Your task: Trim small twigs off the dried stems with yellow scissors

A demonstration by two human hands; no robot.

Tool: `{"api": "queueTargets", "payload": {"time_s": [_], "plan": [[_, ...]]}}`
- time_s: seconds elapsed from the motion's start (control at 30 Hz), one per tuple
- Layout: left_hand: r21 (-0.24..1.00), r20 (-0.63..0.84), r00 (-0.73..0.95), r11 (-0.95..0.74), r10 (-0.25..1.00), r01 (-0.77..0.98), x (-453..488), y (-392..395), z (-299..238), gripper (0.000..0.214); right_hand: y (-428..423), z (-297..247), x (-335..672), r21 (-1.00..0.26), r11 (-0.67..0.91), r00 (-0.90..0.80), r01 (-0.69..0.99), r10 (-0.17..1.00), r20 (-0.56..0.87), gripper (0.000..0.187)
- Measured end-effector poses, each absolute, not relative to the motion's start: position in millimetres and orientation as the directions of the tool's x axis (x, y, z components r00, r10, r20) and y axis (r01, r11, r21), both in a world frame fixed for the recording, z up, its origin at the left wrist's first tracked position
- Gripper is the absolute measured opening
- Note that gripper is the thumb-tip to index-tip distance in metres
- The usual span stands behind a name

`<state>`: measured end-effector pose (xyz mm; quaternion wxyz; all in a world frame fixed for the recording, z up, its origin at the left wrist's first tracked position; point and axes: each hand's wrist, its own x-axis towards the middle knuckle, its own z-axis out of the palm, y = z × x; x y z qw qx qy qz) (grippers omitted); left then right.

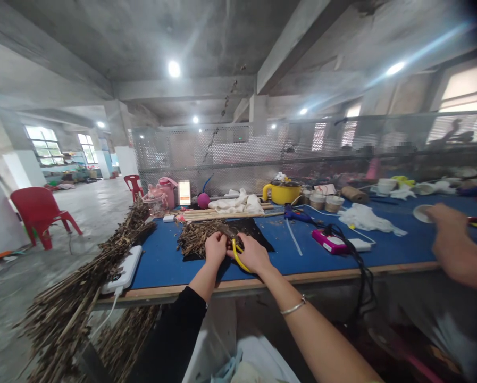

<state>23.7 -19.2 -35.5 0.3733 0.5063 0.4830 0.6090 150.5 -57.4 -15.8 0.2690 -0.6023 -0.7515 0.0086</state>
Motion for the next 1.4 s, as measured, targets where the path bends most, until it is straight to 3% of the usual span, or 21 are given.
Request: {"api": "queueTargets", "payload": {"time_s": [0.17, 0.4, 0.57, 0.8, 1.4], "plan": [[0.932, 0.348, -0.216, -0.312, 0.912, 0.185, 22.0, -23.0, -32.5, 0.015, -56.8, -14.8, 150.6, -0.349, 0.269, -0.123, 0.898, 0.913, 0.389, 0.044], [0.97, 0.183, -0.144, -0.202, 0.972, -0.132, 28.8, -24.3, -29.5, 0.015, -57.1, -15.9, 152.5, -0.357, 0.271, -0.102, 0.894, 0.899, 0.426, 0.042], [0.96, 0.129, -0.107, -0.152, 0.986, -0.234, 29.9, -23.3, -30.8, 0.02, -56.9, -15.7, 153.0, -0.38, 0.279, -0.101, 0.882, 0.899, 0.426, 0.042], [0.954, 0.186, -0.15, -0.215, 0.971, -0.21, 28.6, -20.9, -32.0, 0.016, -59.5, -13.1, 150.9, -0.434, 0.253, -0.082, 0.864, 0.923, 0.376, 0.046], [0.949, 0.214, -0.165, -0.245, 0.963, -0.2, 29.1, -22.7, -28.3, 0.012, -54.8, -21.4, 153.2, -0.372, 0.347, -0.157, 0.861, 0.877, 0.455, 0.064]]}}
